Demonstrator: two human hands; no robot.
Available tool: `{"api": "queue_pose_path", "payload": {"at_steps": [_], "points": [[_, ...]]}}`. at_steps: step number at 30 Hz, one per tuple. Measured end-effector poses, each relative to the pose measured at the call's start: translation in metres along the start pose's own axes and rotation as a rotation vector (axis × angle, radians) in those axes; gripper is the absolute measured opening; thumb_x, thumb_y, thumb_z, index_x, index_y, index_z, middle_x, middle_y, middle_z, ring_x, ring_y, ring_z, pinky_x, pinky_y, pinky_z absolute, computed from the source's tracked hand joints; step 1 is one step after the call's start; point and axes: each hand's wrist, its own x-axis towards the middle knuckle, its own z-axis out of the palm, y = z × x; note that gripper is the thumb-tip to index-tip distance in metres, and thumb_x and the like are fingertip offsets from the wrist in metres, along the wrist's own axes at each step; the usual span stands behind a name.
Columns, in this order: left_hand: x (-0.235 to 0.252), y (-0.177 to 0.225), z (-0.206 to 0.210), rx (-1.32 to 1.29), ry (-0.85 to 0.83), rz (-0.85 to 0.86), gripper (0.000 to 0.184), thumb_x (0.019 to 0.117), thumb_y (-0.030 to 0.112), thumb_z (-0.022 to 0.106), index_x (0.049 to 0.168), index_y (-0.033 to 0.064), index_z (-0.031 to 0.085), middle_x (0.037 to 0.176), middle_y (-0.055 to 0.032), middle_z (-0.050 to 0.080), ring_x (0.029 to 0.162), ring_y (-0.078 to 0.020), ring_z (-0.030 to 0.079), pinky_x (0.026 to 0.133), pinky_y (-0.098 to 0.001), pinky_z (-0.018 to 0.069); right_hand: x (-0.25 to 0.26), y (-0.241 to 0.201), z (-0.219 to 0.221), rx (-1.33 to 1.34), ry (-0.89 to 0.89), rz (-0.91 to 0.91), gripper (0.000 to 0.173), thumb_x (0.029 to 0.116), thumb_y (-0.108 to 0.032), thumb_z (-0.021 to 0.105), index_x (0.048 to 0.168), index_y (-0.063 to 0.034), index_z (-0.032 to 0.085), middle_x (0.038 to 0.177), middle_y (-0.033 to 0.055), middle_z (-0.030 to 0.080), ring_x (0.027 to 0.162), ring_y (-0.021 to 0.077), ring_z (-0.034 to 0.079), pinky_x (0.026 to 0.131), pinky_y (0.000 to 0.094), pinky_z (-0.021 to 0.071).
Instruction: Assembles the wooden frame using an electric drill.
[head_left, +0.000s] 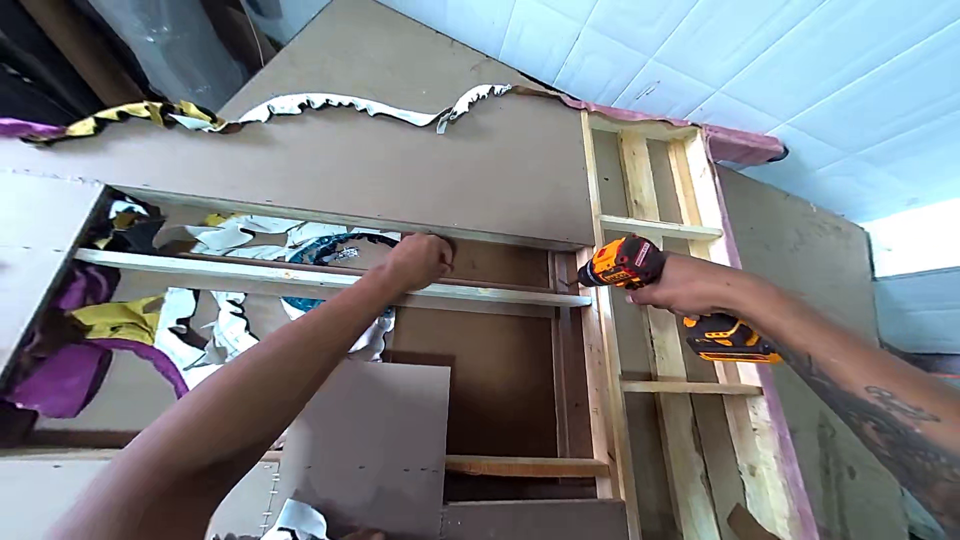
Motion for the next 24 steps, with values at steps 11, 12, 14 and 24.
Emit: {"api": "queue_pose_path", "payload": {"at_steps": [11, 12, 14, 24], "points": [[0.04, 0.082, 0.016, 0.01, -0.044, -0.29, 0.035, 0.087, 0.035, 0.074, 0.108, 0.0063, 0.07, 0.116, -0.0207, 0.07, 0.11, -0.0411, 0.068, 0.084, -0.0667, 0.056, -0.018, 0.003, 0.014, 0.215, 0.028, 0.09, 0.029, 0.0899, -0.033, 0.078, 0.093, -0.0058, 0.067, 0.059, 0.0081, 0.058, 0.044, 0.0181, 0.054, 0.045, 0.0361, 0.0501], [0.036, 0.077, 0.015, -0.054, -0.005, -0.234, 0.029, 0.0907, 0.033, 0.069, 0.107, 0.0092, 0.072, 0.113, -0.0185, 0.072, 0.109, -0.0389, 0.069, 0.086, -0.0657, 0.056, -0.026, 0.002, 0.018, 0.267, 0.049, 0.105, 0.03, 0.0907, -0.033, 0.078, 0.094, -0.0057, 0.066, 0.059, 0.0064, 0.056, 0.044, 0.0165, 0.052, 0.045, 0.0345, 0.0496], [0.015, 0.065, 0.013, -0.343, 0.116, -0.105, 0.023, 0.099, 0.03, 0.06, 0.105, 0.015, 0.077, 0.102, -0.0075, 0.077, 0.098, -0.0257, 0.074, 0.088, -0.0549, 0.0592, -0.04, 0.002, 0.042, 0.34, 0.151, 0.089, 0.034, 0.0892, -0.036, 0.079, 0.099, -0.0061, 0.066, 0.062, 0.0078, 0.059, 0.047, 0.0184, 0.057, 0.046, 0.0376, 0.0531], [-0.228, 0.074, 0.043, -1.683, 0.29, 0.198, 0.035, 0.1107, 0.019, 0.045, 0.12, -0.009, 0.064, 0.11, -0.027, 0.073, 0.101, -0.0387, 0.074, 0.094, -0.0523, 0.0611, -0.229, -0.092, 0.249, 1.102, 0.29, -0.575, 0.025, 0.1005, -0.02, 0.066, 0.121, -0.0071, 0.07, 0.078, 0.0029, 0.068, 0.058, 0.0128, 0.06, 0.055, 0.0343, 0.0566]]}}
